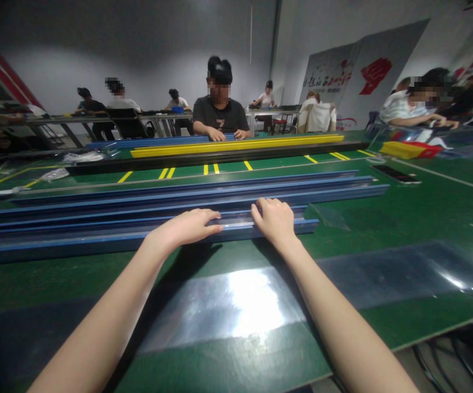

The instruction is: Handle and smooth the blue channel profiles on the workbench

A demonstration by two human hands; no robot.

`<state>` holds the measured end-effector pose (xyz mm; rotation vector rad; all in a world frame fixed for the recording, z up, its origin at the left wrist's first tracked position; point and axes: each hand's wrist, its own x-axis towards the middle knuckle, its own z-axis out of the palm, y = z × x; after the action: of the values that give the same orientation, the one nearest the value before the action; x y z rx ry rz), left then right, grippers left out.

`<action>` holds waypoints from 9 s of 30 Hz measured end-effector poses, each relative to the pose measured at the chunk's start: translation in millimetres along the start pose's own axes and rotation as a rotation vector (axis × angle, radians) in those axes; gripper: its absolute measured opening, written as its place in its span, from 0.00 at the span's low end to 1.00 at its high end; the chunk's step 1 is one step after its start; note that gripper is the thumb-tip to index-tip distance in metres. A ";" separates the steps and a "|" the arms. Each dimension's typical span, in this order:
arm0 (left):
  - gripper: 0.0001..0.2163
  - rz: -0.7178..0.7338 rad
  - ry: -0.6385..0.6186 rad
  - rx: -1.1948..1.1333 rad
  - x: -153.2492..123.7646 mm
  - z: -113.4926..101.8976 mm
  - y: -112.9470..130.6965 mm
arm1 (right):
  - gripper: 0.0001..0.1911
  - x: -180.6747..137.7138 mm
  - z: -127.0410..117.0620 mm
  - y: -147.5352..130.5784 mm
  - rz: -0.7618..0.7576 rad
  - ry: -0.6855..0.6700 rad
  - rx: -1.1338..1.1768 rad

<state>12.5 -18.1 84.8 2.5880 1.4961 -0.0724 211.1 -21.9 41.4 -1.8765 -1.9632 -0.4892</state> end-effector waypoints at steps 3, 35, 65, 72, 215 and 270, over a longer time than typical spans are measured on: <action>0.19 -0.067 -0.016 0.031 -4.6 -7.4 -3.2 | 0.18 1.4 -1.8 5.6 0.069 0.016 -0.050; 0.17 -0.197 0.043 0.182 -10.4 -12.2 4.6 | 0.20 0.5 -2.6 3.3 0.008 -0.034 -0.034; 0.14 -0.074 0.193 0.195 -1.5 2.0 21.8 | 0.18 0.2 -5.7 -4.1 -0.239 -0.107 0.037; 0.14 -0.184 0.164 0.212 -3.3 -2.9 17.5 | 0.19 2.7 -2.6 6.6 -0.124 -0.071 -0.021; 0.16 0.142 0.651 0.314 35.4 87.5 94.1 | 0.21 -6.5 30.4 160.0 0.382 -0.377 1.081; 0.17 0.127 0.576 0.251 35.9 85.1 93.8 | 0.16 -2.0 38.7 165.0 0.356 -0.408 0.923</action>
<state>114.5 -46.5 6.5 3.0727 1.5541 0.5839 374.7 3.5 5.2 -1.6654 -1.5564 0.8271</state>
